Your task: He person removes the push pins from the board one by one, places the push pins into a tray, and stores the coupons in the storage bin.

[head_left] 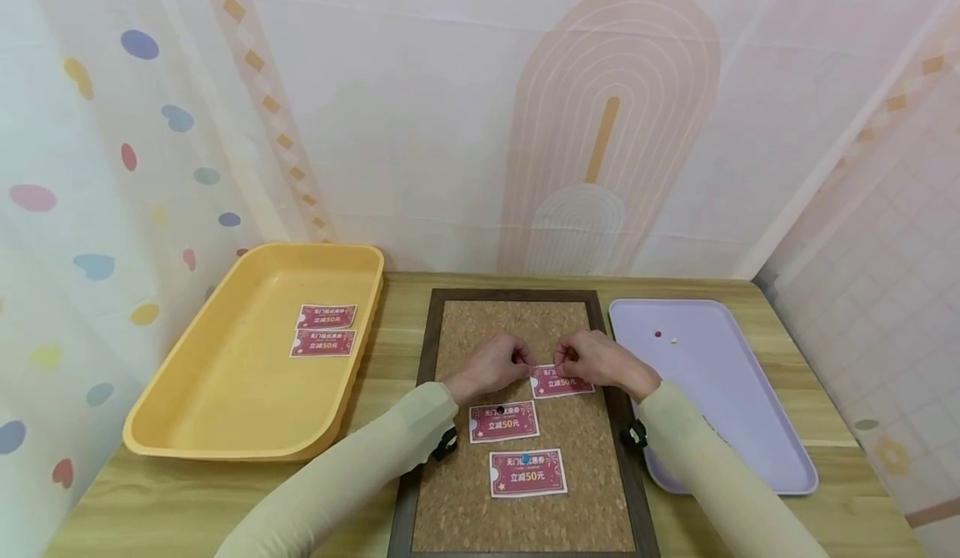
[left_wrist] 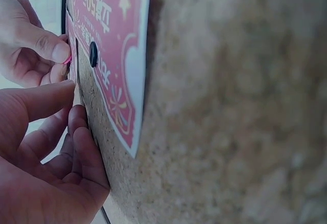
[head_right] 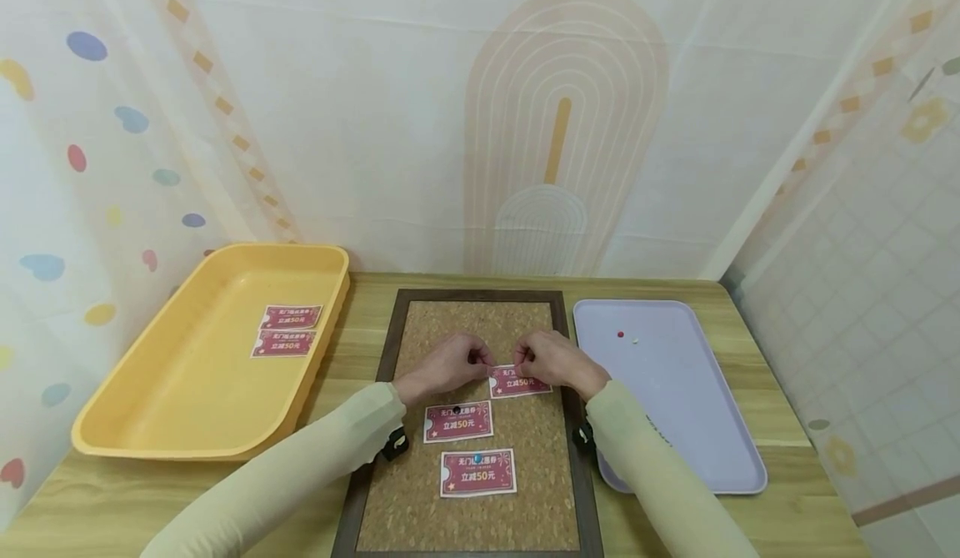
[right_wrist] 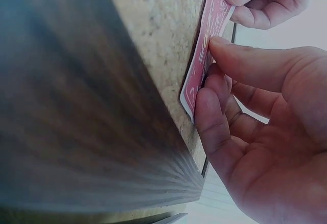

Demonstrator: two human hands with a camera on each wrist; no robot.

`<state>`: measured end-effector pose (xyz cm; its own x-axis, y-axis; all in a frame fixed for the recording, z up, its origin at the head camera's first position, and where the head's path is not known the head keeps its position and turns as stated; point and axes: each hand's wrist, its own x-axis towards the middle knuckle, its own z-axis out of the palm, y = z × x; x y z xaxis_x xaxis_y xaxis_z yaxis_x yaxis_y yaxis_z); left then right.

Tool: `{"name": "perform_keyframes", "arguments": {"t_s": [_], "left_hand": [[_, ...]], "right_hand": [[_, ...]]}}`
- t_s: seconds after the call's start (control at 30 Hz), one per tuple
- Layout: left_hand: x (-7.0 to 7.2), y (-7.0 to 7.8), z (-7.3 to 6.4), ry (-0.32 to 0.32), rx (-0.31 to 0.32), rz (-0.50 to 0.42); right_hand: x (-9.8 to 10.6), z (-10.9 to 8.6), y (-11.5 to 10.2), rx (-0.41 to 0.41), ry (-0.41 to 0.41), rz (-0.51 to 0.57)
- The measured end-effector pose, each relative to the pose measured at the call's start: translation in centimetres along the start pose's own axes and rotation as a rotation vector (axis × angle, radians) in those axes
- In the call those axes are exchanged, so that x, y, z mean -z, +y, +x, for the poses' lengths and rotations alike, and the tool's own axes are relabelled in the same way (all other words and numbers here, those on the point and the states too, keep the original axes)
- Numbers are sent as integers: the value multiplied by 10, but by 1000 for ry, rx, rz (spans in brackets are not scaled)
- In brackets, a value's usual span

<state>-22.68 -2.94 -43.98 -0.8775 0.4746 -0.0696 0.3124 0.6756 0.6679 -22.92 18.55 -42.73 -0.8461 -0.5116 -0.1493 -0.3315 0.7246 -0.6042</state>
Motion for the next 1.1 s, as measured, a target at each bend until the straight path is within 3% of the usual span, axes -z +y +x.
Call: {"name": "perform_keyframes", "arguments": {"t_s": [0.6, 0.9, 1.1], "left_hand": [[-1, 0, 0, 21, 0, -22], [4, 1, -3, 49, 12, -78], [17, 3, -8, 61, -37, -161]], "right_hand": [[8, -9, 2, 48, -11, 36], [23, -28, 10, 103, 176, 134], [35, -43, 7, 78, 278, 175]]}}
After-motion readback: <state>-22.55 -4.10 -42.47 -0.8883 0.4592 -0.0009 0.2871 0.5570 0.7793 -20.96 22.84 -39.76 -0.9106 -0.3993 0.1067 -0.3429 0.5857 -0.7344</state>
